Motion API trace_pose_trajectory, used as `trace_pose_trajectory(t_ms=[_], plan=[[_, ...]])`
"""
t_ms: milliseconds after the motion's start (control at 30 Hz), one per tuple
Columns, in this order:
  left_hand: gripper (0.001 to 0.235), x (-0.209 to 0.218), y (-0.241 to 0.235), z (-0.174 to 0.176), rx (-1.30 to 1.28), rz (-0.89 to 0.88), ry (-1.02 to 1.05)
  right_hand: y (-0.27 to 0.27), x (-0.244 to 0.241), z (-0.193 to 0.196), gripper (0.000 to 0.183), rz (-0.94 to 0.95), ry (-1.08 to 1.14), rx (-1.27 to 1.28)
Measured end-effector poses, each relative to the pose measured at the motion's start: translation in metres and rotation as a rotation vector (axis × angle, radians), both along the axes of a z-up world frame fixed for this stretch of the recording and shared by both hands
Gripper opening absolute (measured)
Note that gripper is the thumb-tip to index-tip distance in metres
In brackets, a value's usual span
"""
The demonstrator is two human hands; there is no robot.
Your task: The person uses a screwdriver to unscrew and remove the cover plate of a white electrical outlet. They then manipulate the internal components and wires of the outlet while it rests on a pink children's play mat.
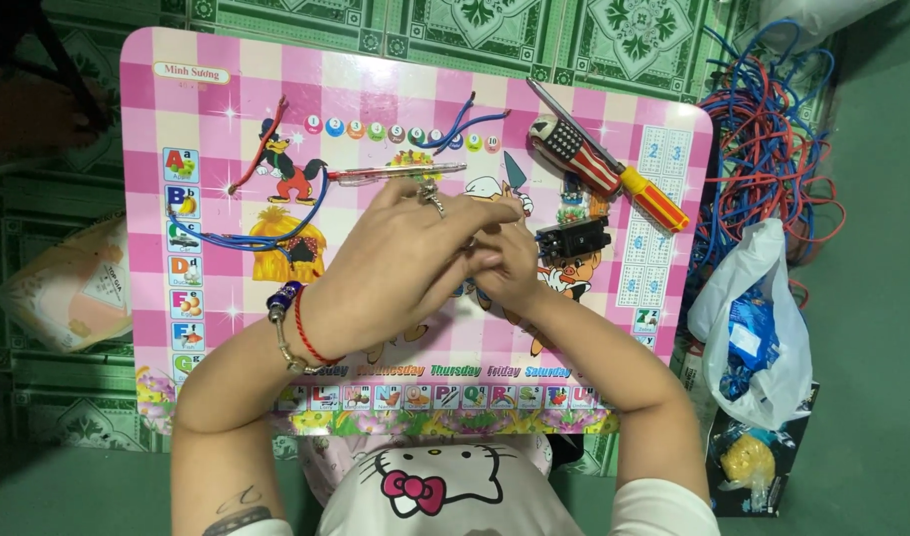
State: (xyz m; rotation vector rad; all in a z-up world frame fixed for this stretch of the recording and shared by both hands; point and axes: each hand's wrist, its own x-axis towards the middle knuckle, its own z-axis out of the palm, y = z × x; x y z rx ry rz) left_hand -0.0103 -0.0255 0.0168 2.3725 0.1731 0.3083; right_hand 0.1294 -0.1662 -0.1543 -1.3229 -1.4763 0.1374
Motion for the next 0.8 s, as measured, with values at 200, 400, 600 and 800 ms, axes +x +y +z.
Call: trace_pose_trajectory(t_ms=[200, 400, 600, 800], plan=[[0.038, 0.012, -0.005, -0.010, -0.047, 0.035, -0.057, 0.005, 0.005, -0.002, 0.020, 0.059, 0.159, 0.022], [0.030, 0.009, -0.008, -0.021, 0.030, 0.065, -0.091, -0.001, 0.006, -0.008, 0.030, 0.088, 0.120, 0.007], [0.060, 0.004, -0.009, -0.020, 0.028, 0.015, -0.017, -0.007, 0.008, -0.029, 0.025, 0.114, 0.156, 0.014], [0.060, 0.006, -0.007, -0.022, -0.014, -0.012, -0.033, -0.010, 0.008, -0.031, 0.018, -0.033, 0.103, -0.087]])
